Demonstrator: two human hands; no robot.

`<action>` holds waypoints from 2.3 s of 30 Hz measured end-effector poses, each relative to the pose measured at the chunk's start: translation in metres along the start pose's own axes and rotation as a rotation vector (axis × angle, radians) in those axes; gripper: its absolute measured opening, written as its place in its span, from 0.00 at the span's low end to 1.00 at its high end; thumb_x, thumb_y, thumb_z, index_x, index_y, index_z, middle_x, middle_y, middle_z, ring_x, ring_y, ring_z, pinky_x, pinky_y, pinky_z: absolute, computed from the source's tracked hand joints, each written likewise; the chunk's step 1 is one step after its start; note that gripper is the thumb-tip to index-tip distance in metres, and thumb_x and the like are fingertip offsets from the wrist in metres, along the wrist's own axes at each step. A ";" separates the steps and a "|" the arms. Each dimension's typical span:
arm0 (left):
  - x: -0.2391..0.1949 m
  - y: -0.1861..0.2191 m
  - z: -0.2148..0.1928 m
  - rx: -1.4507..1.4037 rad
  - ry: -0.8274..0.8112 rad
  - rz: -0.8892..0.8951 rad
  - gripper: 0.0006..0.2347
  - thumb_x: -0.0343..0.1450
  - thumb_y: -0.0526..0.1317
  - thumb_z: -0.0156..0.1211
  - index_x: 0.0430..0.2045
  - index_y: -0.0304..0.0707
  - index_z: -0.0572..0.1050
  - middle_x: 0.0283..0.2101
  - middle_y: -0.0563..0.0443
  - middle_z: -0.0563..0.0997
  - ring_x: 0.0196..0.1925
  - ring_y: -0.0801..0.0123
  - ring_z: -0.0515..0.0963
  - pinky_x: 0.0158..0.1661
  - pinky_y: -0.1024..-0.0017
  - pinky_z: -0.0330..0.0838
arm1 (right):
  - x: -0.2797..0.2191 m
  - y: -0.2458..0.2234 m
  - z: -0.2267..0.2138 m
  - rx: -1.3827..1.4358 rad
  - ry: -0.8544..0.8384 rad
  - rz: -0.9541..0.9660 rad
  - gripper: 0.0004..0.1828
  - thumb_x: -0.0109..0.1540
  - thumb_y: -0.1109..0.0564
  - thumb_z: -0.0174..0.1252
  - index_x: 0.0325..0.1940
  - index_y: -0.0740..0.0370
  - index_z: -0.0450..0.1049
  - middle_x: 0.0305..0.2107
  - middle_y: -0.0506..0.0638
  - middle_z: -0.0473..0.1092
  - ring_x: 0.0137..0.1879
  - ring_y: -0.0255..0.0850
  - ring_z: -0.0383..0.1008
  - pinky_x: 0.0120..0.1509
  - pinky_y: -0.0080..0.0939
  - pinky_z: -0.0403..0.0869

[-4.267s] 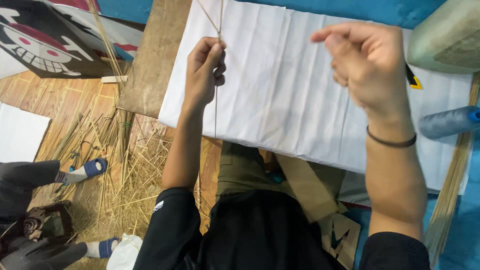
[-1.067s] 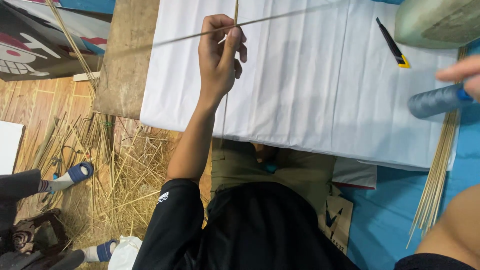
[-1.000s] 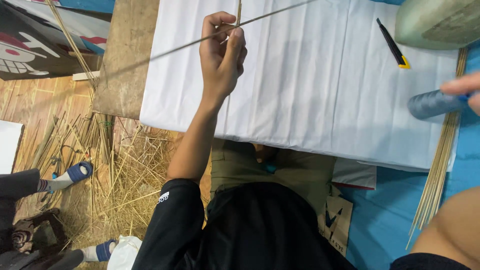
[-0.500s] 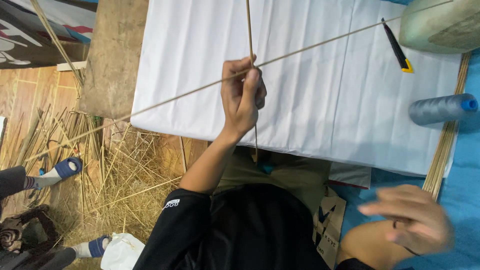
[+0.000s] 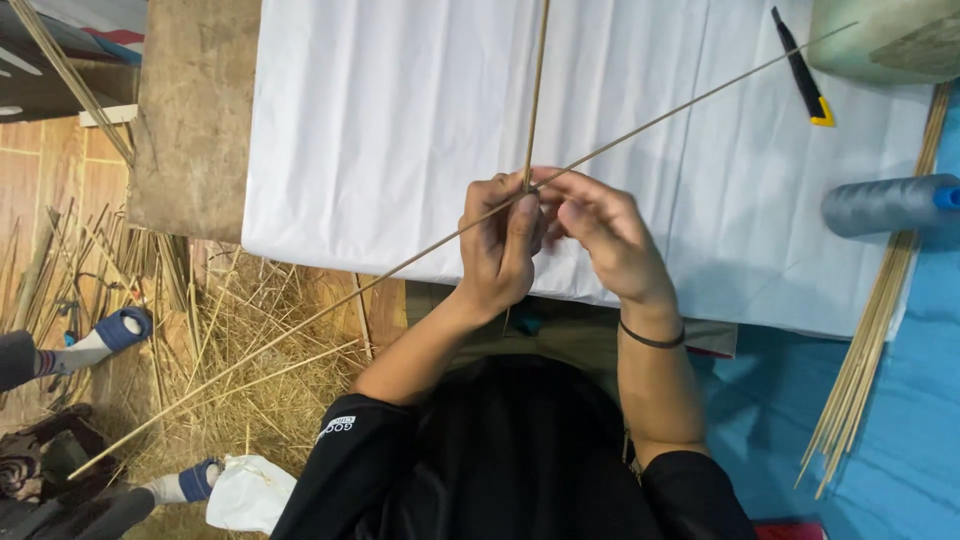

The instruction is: Assembling a kite frame by tying and securing bamboo sticks with thread.

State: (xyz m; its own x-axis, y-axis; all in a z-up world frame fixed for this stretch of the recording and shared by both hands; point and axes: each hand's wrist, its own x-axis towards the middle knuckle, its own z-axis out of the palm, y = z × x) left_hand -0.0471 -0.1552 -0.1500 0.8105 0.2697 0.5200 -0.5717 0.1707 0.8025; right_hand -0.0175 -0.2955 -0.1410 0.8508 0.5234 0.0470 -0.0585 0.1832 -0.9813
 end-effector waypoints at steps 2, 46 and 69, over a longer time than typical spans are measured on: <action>0.001 0.000 -0.005 0.020 0.015 0.016 0.03 0.79 0.32 0.44 0.43 0.30 0.65 0.15 0.52 0.70 0.12 0.74 0.66 0.15 0.78 0.60 | 0.001 -0.004 0.002 0.034 0.051 -0.018 0.26 0.68 0.51 0.50 0.62 0.76 0.68 0.45 0.68 0.75 0.28 0.34 0.67 0.28 0.28 0.66; 0.004 -0.007 0.005 -0.123 -0.031 0.054 0.07 0.77 0.27 0.52 0.47 0.29 0.72 0.15 0.54 0.69 0.14 0.77 0.61 0.19 0.78 0.61 | 0.010 -0.077 0.068 -0.932 0.543 -0.553 0.09 0.61 0.80 0.67 0.42 0.77 0.77 0.37 0.63 0.77 0.23 0.31 0.53 0.26 0.31 0.54; -0.003 -0.016 0.007 -0.132 -0.032 -0.008 0.10 0.77 0.28 0.54 0.53 0.33 0.70 0.18 0.51 0.71 0.14 0.76 0.62 0.19 0.77 0.62 | 0.004 -0.079 0.053 -1.192 0.495 -0.804 0.11 0.63 0.76 0.70 0.38 0.74 0.72 0.30 0.57 0.81 0.17 0.33 0.70 0.30 0.27 0.70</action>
State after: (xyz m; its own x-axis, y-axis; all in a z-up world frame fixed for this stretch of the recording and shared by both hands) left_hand -0.0396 -0.1655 -0.1627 0.8177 0.2381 0.5241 -0.5750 0.2962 0.7626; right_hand -0.0368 -0.2635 -0.0535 0.5483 0.2474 0.7988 0.7286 -0.6102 -0.3112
